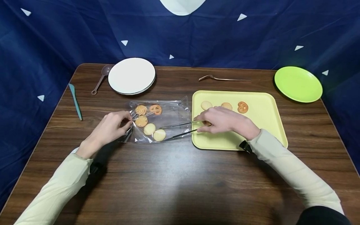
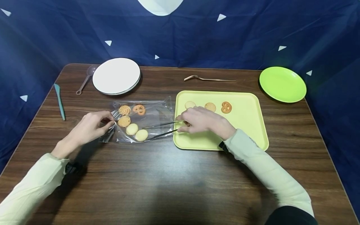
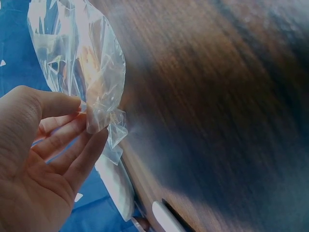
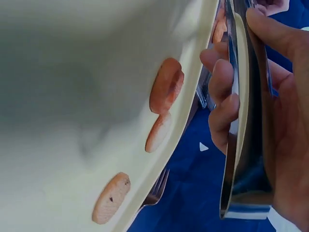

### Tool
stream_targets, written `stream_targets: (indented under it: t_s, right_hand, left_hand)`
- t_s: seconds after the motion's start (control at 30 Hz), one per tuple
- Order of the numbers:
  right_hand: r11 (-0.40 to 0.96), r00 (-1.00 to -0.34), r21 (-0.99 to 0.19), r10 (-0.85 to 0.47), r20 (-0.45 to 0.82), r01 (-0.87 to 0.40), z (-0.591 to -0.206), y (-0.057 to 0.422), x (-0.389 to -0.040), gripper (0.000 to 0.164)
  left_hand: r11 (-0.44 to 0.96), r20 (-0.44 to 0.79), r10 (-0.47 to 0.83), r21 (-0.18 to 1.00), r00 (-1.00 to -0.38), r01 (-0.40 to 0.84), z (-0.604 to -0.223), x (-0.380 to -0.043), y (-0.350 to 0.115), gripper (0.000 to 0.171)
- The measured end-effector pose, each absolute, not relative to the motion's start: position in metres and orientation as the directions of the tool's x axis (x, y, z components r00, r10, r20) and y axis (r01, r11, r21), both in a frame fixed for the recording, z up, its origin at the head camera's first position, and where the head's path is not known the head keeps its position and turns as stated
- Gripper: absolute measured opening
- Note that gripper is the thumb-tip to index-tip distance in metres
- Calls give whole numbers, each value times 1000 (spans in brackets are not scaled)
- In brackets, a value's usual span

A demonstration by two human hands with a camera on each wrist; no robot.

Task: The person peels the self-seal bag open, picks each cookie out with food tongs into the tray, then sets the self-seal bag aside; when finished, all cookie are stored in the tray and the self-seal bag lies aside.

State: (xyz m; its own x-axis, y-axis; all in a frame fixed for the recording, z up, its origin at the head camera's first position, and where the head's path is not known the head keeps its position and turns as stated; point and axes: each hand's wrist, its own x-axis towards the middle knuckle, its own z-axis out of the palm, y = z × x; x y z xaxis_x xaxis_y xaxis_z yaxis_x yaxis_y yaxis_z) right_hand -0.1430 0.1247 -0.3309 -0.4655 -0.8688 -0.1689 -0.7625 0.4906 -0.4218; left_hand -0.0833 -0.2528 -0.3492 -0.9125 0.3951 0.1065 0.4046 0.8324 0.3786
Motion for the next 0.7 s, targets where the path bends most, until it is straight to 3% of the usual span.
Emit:
stream_targets:
  t_s: [0.3,0.5,0.7]
  right_hand:
    - [461,-477,-431,-875,-79,-775,-335,136,-137,30]
    - [523,-547,-435,-833,-79,-733,-336,156,-135,42]
    - [576,-612,-448,-787,-78,-683,-332,186,-133,33]
  left_hand:
    - [837,105,386,378,-916,396,-348,-82,-253,5]
    - [844,80,375,382,-923,376,-348,-82,-254,6]
    - [844,77,377,382,-923,376,-348,-82,-254,7]
